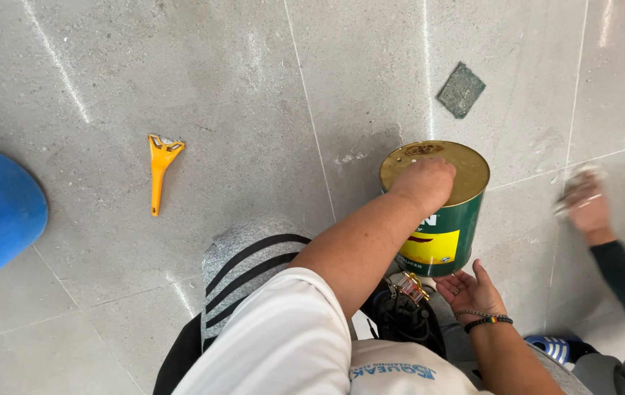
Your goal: Scrubbing and cleaning spots off a tiled floor using a scraper and solvent.
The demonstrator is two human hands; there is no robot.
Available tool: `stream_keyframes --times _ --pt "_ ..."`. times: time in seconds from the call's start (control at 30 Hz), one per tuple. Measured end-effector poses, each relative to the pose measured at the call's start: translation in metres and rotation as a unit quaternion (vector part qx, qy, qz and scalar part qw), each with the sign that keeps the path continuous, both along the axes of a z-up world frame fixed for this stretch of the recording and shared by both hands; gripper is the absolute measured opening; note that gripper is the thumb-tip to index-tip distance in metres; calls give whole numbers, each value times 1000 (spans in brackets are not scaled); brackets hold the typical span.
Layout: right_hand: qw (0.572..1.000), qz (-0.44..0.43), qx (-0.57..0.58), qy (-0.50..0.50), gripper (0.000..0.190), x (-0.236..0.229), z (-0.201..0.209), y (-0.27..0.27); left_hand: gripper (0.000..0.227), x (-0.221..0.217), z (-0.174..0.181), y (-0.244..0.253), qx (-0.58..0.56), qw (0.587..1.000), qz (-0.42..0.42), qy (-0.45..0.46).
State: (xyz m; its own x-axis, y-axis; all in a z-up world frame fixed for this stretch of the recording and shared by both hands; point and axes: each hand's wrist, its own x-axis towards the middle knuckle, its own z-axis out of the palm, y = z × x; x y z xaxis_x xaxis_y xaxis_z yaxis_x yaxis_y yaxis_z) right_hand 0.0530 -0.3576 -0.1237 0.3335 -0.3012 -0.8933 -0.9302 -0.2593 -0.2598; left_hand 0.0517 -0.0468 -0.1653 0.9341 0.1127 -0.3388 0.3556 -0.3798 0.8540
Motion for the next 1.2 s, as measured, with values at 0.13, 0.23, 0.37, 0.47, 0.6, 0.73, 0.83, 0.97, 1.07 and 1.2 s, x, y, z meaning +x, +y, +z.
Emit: stream_keyframes --times 0.13,0.23,0.37,0.47,0.6,0.73,0.83,0.97,1.07,1.2 --pt "1000 -2 -3 -5 69 0 1 -4 26 1 -1 4 -12 1000 11 2" --pt "1000 6 -5 -2 67 1 2 -7 27 -1 3 15 -22 1000 3 21" --pt "1000 5 -1 -11 65 1 0 -14 28 -1 -1 18 -25 999 -11 40" --pt "1000 9 -4 -19 64 0 3 -5 28 -3 8 24 -21 999 -18 41" --pt "1000 20 -2 -24 64 -2 16 18 27 -6 14 30 -24 999 0 40" --pt "999 20 22 -21 65 6 1 16 24 -11 34 44 16 1000 -7 15" --pt "998 32 49 -4 68 12 -11 32 21 -17 46 55 65 997 -15 -26" --pt "992 68 105 11 69 24 -52 52 18 -37 82 84 136 988 -31 -67" --pt "982 127 136 11 73 21 -65 98 19 -63 105 106 139 986 15 -88" --pt "964 220 147 34 75 15 -57 173 20 -94 110 142 168 980 55 -93"
